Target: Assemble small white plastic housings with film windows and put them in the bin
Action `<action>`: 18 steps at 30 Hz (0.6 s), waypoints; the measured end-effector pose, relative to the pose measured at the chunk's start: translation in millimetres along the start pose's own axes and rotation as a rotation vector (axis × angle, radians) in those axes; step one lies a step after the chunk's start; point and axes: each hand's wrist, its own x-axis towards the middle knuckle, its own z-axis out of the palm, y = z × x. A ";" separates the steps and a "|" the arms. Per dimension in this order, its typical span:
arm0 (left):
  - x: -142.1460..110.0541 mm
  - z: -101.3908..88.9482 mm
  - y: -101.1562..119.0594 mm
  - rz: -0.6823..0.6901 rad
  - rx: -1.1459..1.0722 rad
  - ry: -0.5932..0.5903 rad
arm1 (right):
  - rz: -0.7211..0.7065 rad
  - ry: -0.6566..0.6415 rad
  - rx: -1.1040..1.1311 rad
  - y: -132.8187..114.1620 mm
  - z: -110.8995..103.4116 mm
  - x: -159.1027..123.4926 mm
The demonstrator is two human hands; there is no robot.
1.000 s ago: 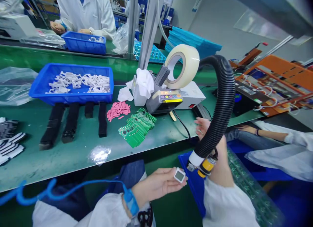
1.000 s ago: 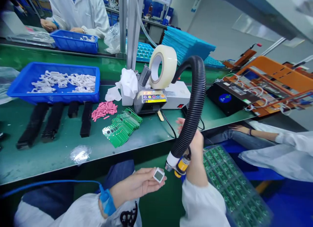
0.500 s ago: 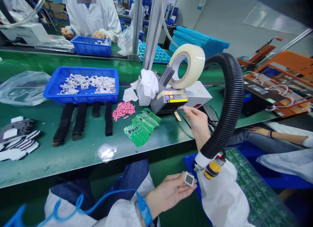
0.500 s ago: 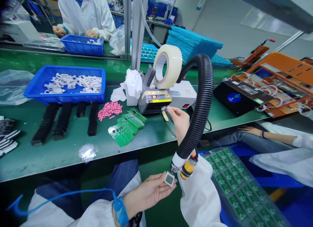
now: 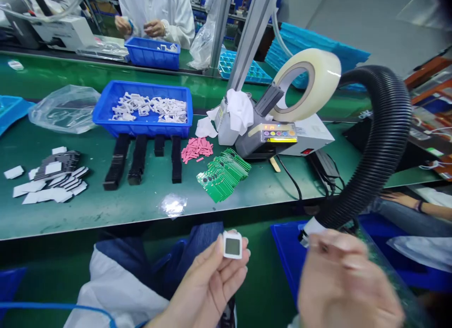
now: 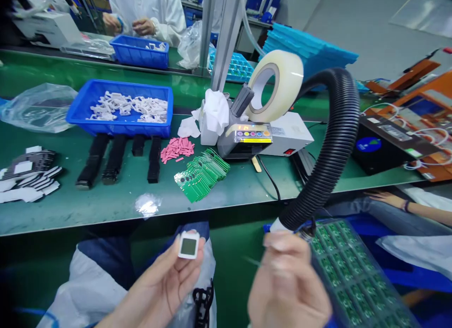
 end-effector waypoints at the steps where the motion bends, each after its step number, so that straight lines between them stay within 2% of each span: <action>1: -7.0 2.2 6.8 0.012 -0.045 0.033 | 0.054 -0.045 0.079 -1.4 13.7 -11.7; 4: -21.1 2.5 20.9 0.053 -0.138 0.047 | 0.220 -0.218 0.219 -2.8 49.1 -35.0; 6: -25.7 -1.6 25.2 0.087 -0.169 -0.026 | 0.289 -0.320 0.251 -2.8 63.9 -43.3; 9: -28.0 -9.2 27.0 0.127 -0.176 -0.147 | 0.331 -0.425 0.258 -2.2 73.5 -50.8; 13: -30.3 -13.4 28.4 0.159 -0.147 -0.145 | 0.331 -0.488 0.216 -1.1 76.6 -58.1; 18: -39.8 -10.0 33.7 0.192 -0.106 -0.131 | 0.250 -0.457 0.128 0.8 81.7 -63.8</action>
